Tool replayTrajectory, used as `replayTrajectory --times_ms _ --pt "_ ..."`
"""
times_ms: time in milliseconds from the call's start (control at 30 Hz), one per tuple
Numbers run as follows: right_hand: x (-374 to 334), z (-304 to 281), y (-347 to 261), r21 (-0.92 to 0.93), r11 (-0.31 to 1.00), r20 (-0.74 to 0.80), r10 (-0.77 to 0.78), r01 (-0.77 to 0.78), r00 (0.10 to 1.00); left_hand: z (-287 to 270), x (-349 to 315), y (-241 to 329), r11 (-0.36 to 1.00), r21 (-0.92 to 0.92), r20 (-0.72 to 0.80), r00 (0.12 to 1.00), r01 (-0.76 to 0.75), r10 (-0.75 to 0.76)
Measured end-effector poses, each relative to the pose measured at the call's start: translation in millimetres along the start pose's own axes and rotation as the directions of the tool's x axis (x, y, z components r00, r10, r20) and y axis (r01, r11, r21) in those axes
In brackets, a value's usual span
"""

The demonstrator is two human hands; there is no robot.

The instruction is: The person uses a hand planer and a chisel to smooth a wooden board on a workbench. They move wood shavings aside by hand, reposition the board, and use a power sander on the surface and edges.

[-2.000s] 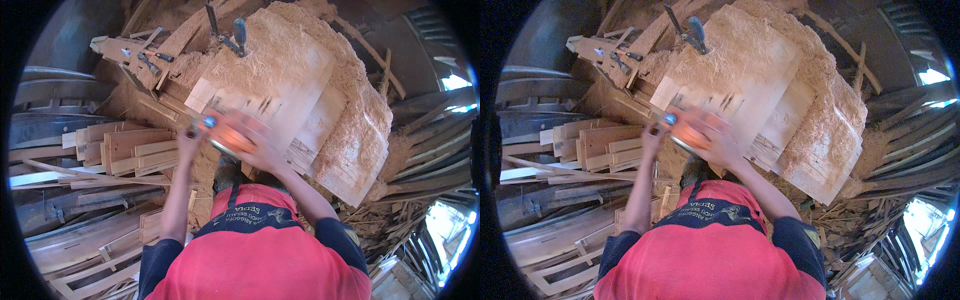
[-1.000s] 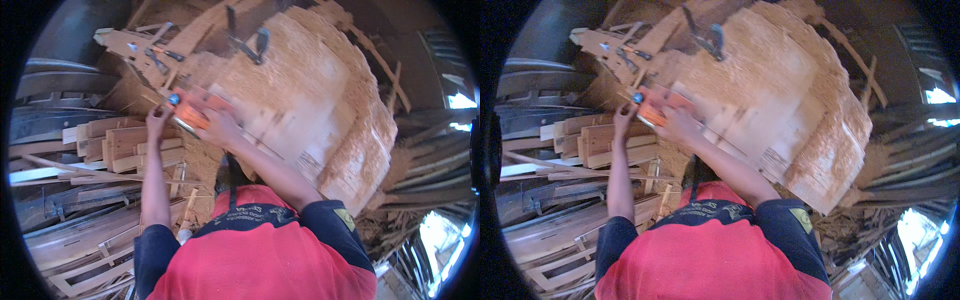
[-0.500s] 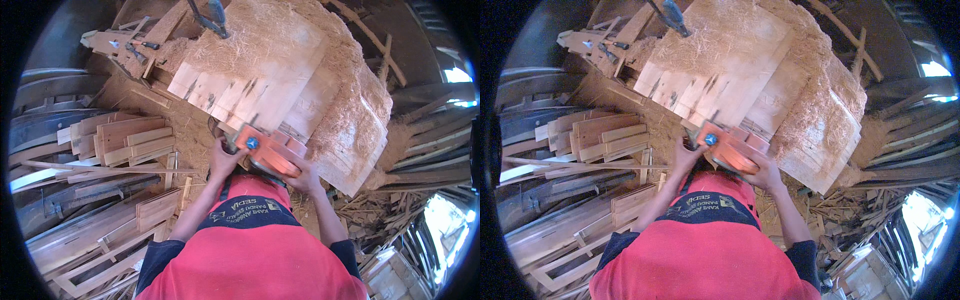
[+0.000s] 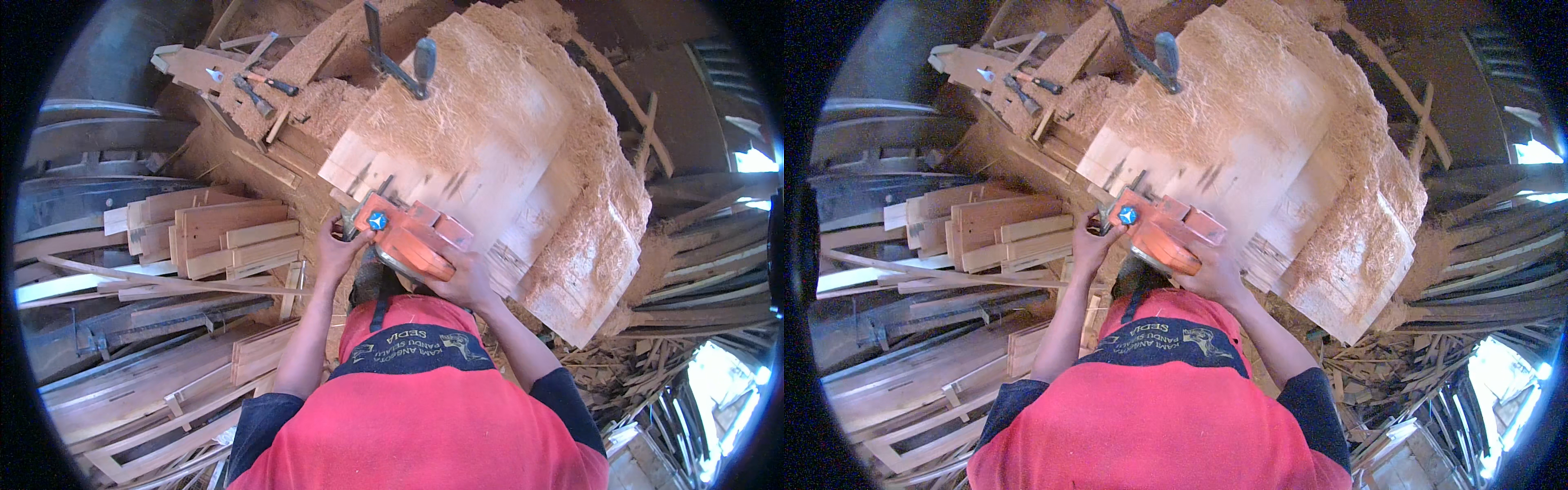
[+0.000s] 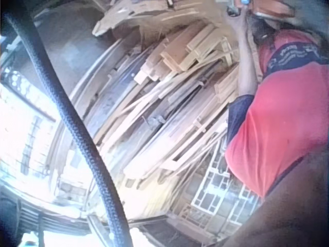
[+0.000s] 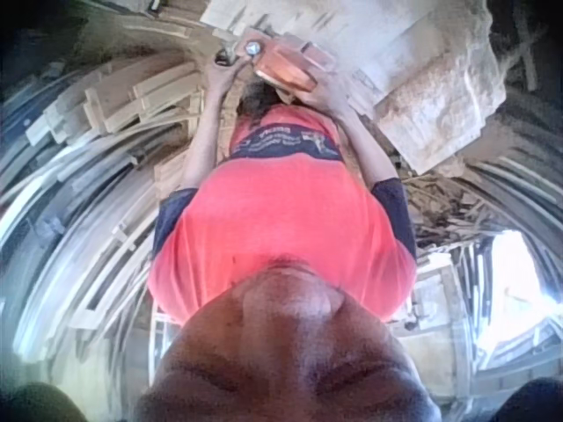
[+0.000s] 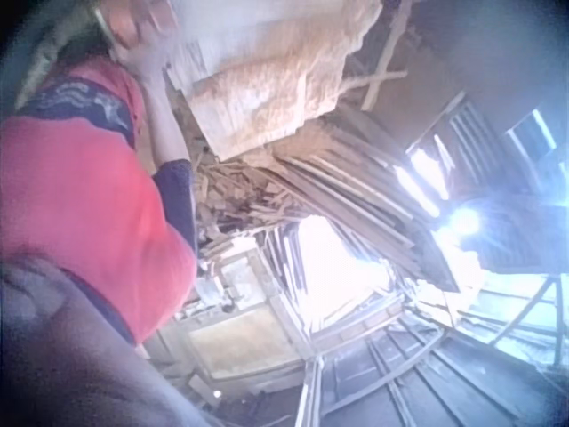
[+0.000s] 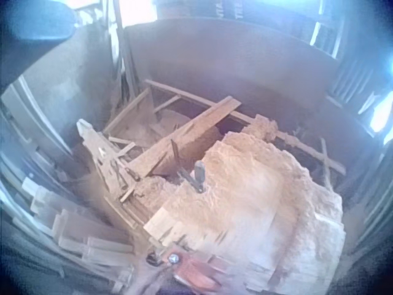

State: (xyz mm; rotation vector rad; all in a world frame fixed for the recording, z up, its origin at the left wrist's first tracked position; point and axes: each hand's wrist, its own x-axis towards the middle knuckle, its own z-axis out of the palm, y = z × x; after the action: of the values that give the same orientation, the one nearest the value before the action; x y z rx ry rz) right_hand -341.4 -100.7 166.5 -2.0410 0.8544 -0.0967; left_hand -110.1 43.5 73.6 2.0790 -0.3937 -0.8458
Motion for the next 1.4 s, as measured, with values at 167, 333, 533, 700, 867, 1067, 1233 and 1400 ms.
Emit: replayTrajectory --times_ms 167,333,533,700,867,1067,1233,1400 --pt "62 32 -39 0.156 0.976 -0.106 -0.139 0.155 0.985 -53 57 -20 0.999 -0.035 -0.025 1.0 0.009 -0.01" --pt "119 60 -76 0.11 0.963 -0.138 -0.229 0.244 0.964 -102 112 -14 1.0 0.023 -0.065 0.998 -0.007 0.008" --pt "160 80 -94 0.071 0.985 0.027 -0.159 0.157 0.987 -137 138 1 0.993 -0.106 -0.235 0.972 -0.046 0.02" --pt "57 24 -51 0.017 0.997 0.033 -0.071 0.07 0.997 -69 43 17 0.999 -0.015 -0.038 0.999 -0.037 0.037" --pt "-73 -44 31 -0.1 0.994 -0.065 -0.054 0.047 0.996 54 -75 14 0.979 -0.178 0.15 0.986 0.101 -0.074" --pt "-149 -61 102 0.008 0.999 -0.052 0.034 -0.034 0.998 121 -126 -26 0.993 0.074 0.083 0.993 -0.096 0.09" --pt "-111 -49 70 0.014 1.0 -0.105 -0.02 0.022 0.994 92 -107 5 0.979 -0.189 0.138 0.989 0.077 -0.051" --pt "-59 -21 44 -0.102 0.995 -0.014 0.008 -0.009 1.0 49 -58 -3 0.992 -0.121 0.04 0.999 0.018 -0.013"
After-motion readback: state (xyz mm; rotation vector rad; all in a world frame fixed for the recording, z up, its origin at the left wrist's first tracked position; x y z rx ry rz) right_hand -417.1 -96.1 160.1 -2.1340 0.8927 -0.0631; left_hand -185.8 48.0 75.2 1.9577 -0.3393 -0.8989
